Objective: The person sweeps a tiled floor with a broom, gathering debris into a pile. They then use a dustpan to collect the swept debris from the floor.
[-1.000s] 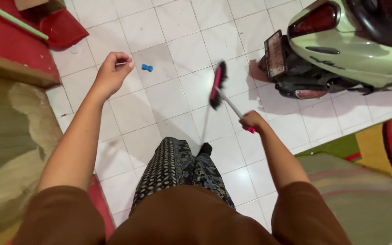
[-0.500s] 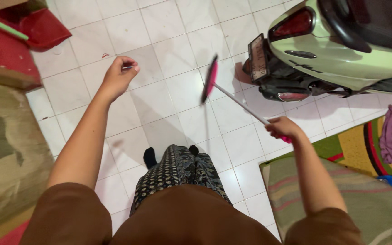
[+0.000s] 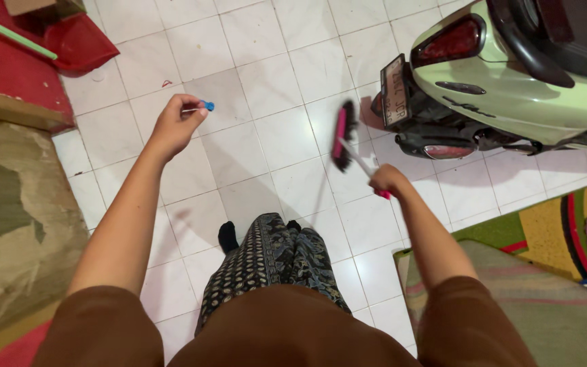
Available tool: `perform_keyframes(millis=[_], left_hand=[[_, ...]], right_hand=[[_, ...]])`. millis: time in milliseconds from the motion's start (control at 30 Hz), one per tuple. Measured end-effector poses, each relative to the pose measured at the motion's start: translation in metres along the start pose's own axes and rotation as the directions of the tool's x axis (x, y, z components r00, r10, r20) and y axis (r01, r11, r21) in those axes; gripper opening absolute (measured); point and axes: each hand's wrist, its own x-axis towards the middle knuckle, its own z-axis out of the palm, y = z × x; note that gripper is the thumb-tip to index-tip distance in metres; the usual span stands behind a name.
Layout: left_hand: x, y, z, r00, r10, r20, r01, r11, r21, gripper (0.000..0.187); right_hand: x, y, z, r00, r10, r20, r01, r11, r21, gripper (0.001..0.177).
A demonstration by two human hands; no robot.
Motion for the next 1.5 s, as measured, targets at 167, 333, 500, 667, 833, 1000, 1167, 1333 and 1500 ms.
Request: perform_keyframes(millis=[167,333,500,667,833,1000,1167,1333,1500], left_hand=[[-0.014,-0.003,-0.011,0.998,-0.031,-0.054,0.030,0.999,-0.009,0.033],[-0.025,0.004,-0.020,0.995,-0.043,-0.090,0.043,0.999,0.002,0.034],[-0.028,0.005,-0.021,0.994,0.013,-0.106,-0.016,0.999,-0.028,0.036],[-0.021,-0.003,-0.016,0.997,0.026,-0.078,-0.032,0.997,-0.076,0.034],[-0.009,-0.015,-0.010,0.998,-0.001,-0.055,-0.004,0.996,-0.087,0.033],[0.007,-0.028,-0.010,0.999,-0.023,-0.040,0.019,0.995,-0.098,0.031],[0.038,-0.026,-0.020,0.997,-0.045,-0.055,0.041,0.996,-0.078,0.031],[0.073,-0.019,-0.044,0.995,-0.030,-0.090,0.018,0.992,-0.126,0.029],[0.108,-0.009,-0.066,0.991,-0.013,-0.130,-0.005,0.991,-0.133,0.030]], right_hand=[[0.022,-0.064,0.001,0.993,-0.099,0.066,0.041,0.809,0.587,0.015],[-0.013,-0.097,-0.028,0.986,-0.155,0.054,0.080,0.743,0.665,0.020],[-0.073,-0.085,-0.075,0.998,0.031,-0.055,-0.015,0.961,0.277,0.026],[-0.051,-0.006,-0.083,0.988,-0.016,-0.151,0.045,0.980,0.192,0.017],[-0.007,0.013,-0.052,0.998,0.016,-0.056,-0.045,0.826,-0.562,0.012],[0.027,-0.026,-0.007,0.991,-0.110,0.078,0.135,0.830,-0.542,0.022],[0.036,-0.109,-0.010,0.998,-0.022,0.056,0.018,0.998,0.063,0.026],[0.047,-0.181,-0.062,0.996,-0.041,0.083,0.004,0.917,0.398,0.025],[0.047,-0.187,-0.135,0.999,-0.040,0.019,0.030,0.931,0.364,0.030]])
